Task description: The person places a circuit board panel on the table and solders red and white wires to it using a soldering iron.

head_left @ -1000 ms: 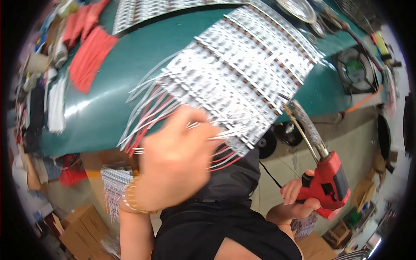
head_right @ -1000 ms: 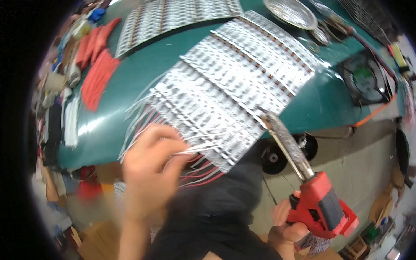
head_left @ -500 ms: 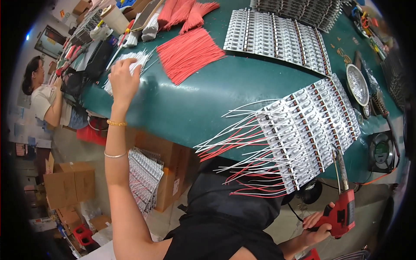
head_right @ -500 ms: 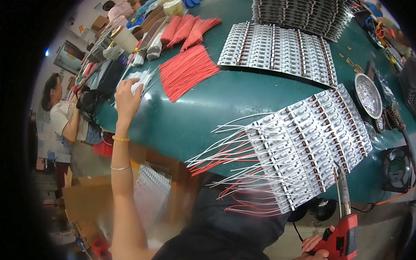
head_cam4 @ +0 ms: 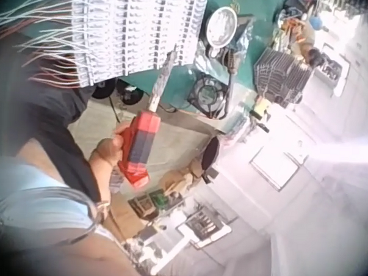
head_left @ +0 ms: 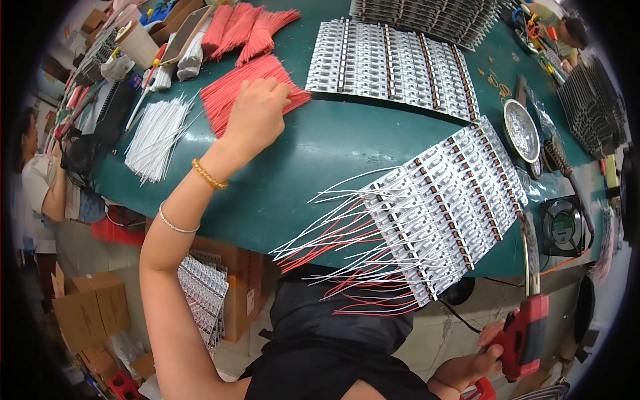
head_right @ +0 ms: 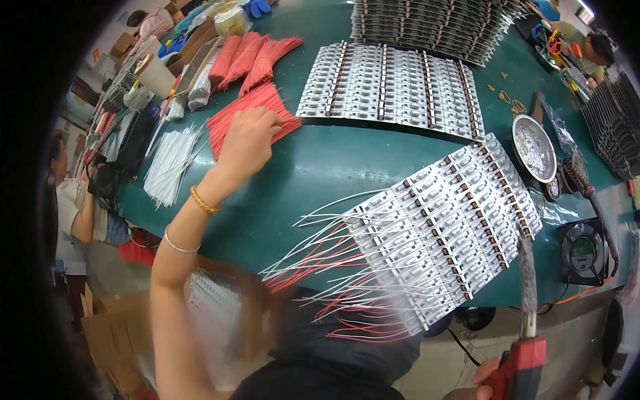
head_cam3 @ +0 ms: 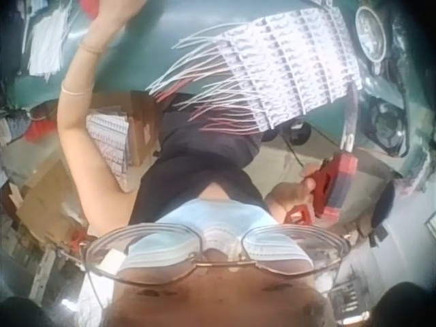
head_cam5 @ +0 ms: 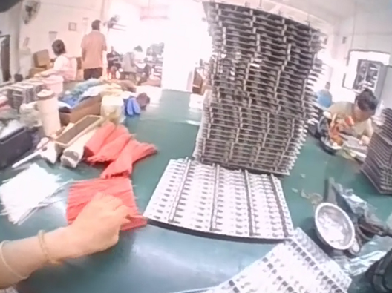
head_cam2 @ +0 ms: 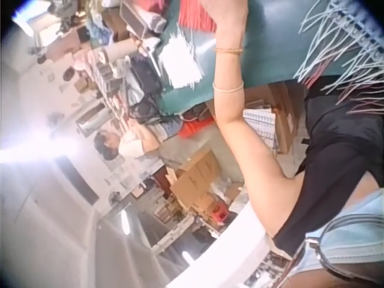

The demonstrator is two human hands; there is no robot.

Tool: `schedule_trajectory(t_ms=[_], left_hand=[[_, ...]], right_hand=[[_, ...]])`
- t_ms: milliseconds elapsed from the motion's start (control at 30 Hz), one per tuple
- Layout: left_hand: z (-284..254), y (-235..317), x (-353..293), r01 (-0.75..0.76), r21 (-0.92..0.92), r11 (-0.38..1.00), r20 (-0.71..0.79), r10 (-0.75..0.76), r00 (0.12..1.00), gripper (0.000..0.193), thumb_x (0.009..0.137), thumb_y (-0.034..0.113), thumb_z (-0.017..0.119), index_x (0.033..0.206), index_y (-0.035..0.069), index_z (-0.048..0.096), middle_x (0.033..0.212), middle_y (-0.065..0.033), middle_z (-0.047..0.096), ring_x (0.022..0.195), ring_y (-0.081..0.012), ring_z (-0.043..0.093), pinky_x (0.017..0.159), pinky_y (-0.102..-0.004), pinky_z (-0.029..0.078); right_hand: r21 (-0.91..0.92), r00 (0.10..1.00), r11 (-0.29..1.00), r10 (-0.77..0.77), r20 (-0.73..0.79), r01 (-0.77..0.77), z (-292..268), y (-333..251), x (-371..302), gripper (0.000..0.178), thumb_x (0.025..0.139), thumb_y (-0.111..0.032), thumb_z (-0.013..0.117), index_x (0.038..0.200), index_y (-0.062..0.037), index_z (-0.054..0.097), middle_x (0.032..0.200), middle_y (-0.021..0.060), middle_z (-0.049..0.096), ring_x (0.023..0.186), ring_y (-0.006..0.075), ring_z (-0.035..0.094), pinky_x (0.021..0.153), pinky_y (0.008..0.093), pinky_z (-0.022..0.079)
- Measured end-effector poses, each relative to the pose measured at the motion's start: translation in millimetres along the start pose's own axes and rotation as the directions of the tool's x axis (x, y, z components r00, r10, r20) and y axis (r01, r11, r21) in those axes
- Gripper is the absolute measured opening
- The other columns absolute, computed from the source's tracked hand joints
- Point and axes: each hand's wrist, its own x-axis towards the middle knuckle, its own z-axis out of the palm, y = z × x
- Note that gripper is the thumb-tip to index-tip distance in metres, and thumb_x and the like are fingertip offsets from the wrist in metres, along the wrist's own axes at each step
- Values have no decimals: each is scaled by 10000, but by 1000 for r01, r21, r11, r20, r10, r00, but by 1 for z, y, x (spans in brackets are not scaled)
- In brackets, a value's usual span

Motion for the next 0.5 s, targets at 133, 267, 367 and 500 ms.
schedule_trajectory(t_ms=[133, 267, 367, 500], left_hand=[[-7, 7, -2, 94, -282, 955, -150, -141, 979, 67, 833, 50, 541, 872, 0, 565, 843, -158, 550, 745, -344, 543, 645, -410, 430], [-19, 35, 0, 102, -440, 892, -105, -164, 981, 63, 831, 42, 558, 833, -20, 554, 753, -140, 545, 653, -278, 539, 585, -358, 413], [-32, 72, 2, 365, -666, 650, 278, -237, 931, 111, 818, 75, 606, 801, -23, 556, 678, -102, 537, 595, -177, 504, 552, -302, 399], [-23, 110, 10, 396, -739, 545, 408, -106, 907, 194, 789, 131, 663, 777, -27, 551, 638, -105, 521, 555, -158, 452, 532, -295, 387]], right_hand=[[24, 998, 999, 43, 50, -44, 24, -2, 10, 861, 786, -574, 568, 1183, 169, 390, 494, 6, 403, 414, 84, 364, 419, 224, 313], [59, 995, 996, 65, 74, -70, 32, 7, 12, 864, 772, -584, 582, 1182, 153, 395, 482, -1, 413, 395, 87, 379, 393, 219, 310], [92, 989, 988, 118, 92, -127, 51, 3, 20, 876, 747, -607, 595, 1160, 145, 417, 463, -6, 415, 370, 88, 380, 379, 213, 301], [150, 916, 910, 359, 178, -386, 68, -2, 26, 907, 713, -654, 596, 1131, 134, 430, 446, -23, 402, 356, 76, 378, 361, 206, 298]])
